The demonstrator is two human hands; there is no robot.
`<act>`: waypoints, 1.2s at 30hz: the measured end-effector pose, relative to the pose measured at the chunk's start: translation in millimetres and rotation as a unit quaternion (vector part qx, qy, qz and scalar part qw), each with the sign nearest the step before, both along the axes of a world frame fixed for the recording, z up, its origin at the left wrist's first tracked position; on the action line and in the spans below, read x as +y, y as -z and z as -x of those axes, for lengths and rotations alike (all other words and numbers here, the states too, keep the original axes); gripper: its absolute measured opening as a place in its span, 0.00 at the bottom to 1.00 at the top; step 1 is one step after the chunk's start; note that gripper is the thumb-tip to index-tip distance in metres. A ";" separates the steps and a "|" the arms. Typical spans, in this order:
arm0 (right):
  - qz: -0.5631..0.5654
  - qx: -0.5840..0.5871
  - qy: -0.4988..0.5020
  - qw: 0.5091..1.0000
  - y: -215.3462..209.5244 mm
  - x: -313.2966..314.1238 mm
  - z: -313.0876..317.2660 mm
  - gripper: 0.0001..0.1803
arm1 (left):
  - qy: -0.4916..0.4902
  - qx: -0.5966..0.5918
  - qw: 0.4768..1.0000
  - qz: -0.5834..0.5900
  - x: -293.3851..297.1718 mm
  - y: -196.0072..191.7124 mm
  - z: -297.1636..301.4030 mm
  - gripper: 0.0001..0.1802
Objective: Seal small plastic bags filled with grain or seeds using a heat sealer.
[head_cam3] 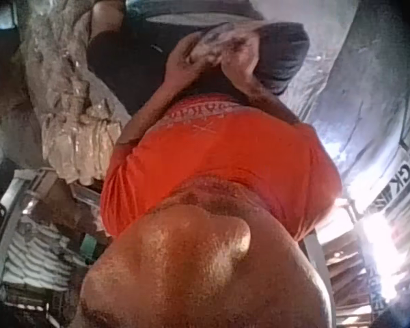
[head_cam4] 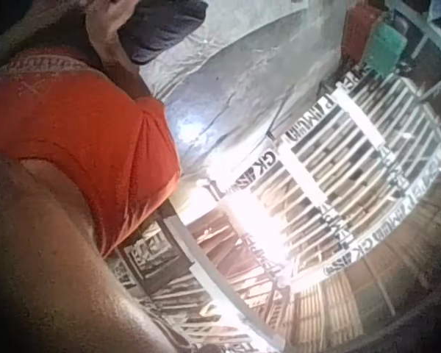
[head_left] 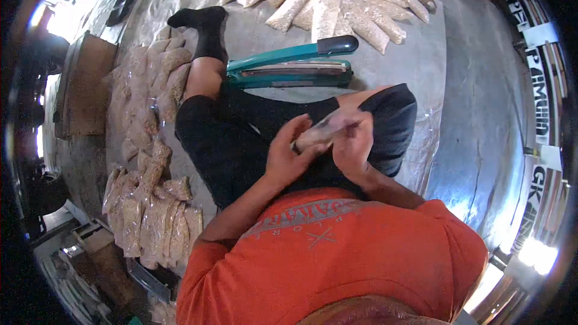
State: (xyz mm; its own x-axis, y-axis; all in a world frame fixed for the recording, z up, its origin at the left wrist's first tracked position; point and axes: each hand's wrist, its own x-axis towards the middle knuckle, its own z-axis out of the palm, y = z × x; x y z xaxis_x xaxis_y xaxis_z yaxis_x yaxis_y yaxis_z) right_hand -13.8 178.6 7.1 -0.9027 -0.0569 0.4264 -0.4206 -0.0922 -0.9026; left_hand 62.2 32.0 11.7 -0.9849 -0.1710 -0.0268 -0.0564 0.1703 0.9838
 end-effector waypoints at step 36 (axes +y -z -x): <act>0.020 -0.253 -0.152 0.955 -33.4 -16.2 81.6 0.12 | -0.207 0.147 0.967 0.000 -43.1 -29.0 69.3 0.10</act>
